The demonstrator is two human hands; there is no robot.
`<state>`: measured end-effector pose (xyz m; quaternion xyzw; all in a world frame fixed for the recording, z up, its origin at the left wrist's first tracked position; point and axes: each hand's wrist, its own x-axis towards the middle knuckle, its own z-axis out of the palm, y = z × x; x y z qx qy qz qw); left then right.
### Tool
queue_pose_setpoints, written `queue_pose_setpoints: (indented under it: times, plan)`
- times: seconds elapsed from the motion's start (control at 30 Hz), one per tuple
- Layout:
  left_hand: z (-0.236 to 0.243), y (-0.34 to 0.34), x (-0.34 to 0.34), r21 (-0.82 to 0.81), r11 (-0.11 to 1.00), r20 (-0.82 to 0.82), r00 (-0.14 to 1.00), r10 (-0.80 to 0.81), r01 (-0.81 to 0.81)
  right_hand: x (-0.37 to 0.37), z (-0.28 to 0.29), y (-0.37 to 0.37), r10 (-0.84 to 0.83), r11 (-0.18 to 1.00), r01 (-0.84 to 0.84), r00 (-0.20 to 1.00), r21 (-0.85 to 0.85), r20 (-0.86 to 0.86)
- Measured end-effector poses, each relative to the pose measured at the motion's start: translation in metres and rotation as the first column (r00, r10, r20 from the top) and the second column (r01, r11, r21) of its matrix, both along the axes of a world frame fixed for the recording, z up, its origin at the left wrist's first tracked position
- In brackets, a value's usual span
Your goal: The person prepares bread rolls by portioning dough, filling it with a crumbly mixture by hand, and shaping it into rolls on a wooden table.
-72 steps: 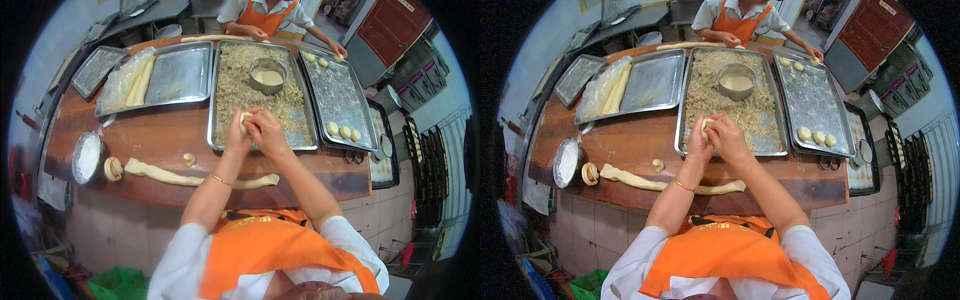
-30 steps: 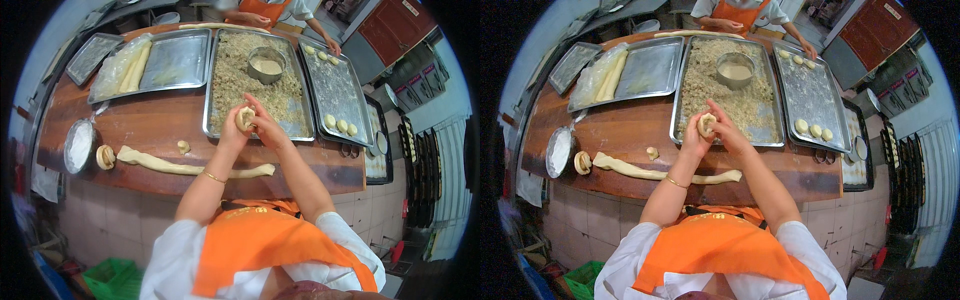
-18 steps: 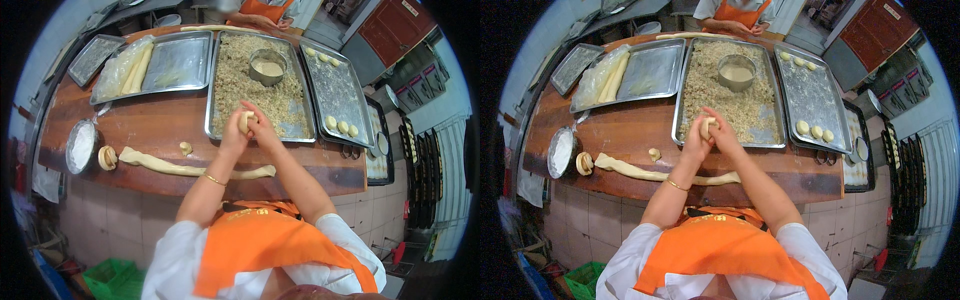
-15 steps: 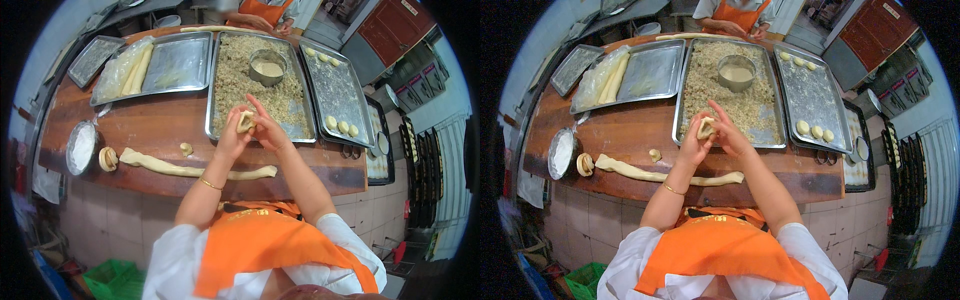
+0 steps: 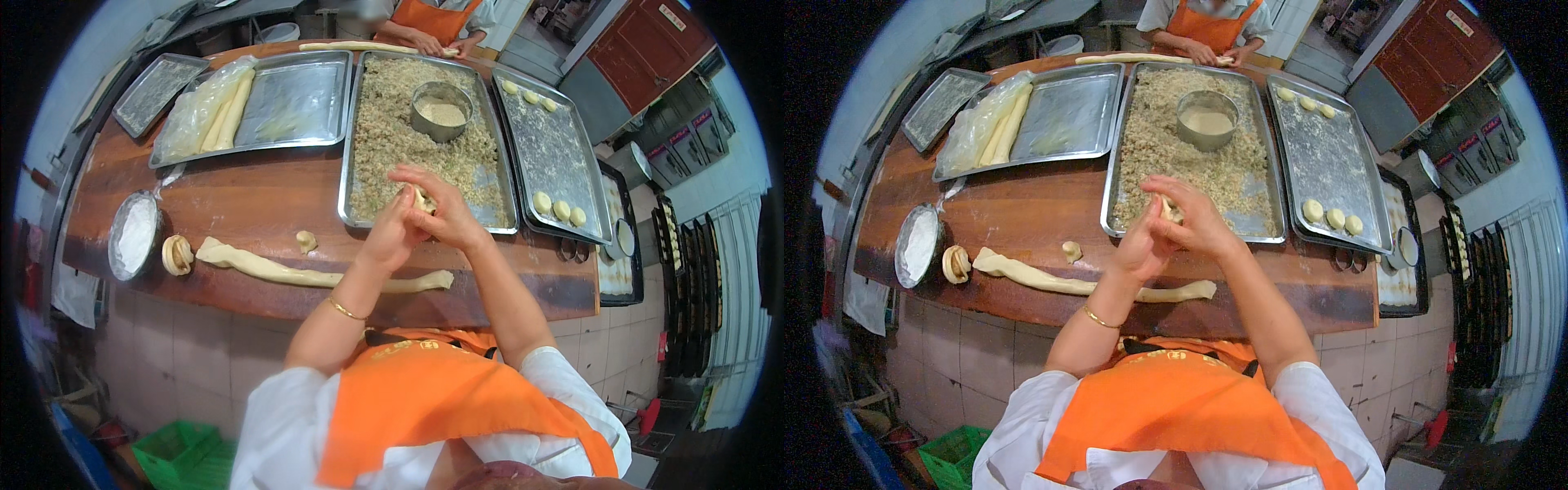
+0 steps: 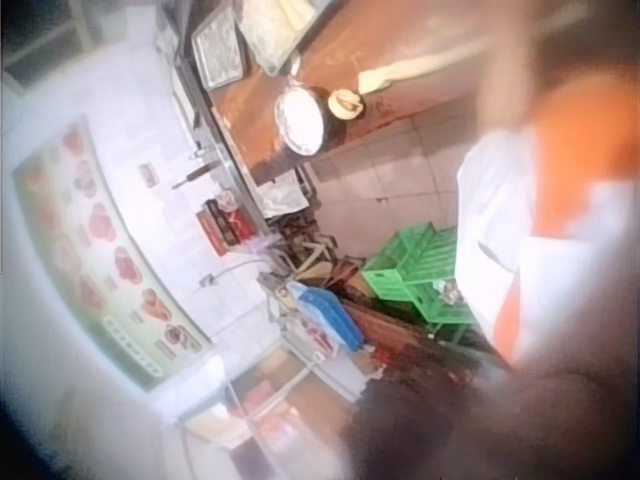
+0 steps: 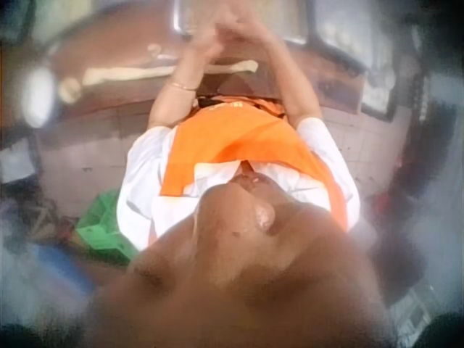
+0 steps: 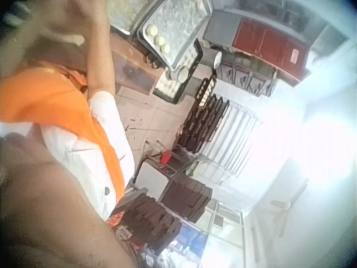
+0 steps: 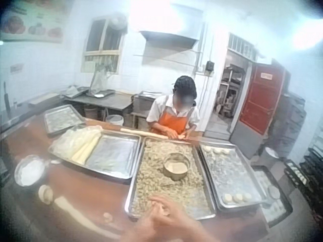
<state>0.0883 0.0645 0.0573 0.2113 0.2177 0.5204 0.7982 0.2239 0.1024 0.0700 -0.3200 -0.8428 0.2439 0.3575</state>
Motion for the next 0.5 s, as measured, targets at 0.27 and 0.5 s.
queue_pose_setpoints:
  times: [0.27, 0.5]
  plan:
    - [-0.001, -0.005, 0.015, 0.01, 0.996, 0.04, 0.995, 0.091, -0.091, -0.019, 0.013, -0.025, -0.245, 0.935, 0.115, 0.893, -0.334, -0.378]
    - [-0.028, -0.007, 0.008, 0.176, 0.984, -0.065, 0.997, 0.051, -0.039, -0.006, 0.013, -0.026, -0.045, 0.975, -0.016, 0.962, -0.221, -0.268]
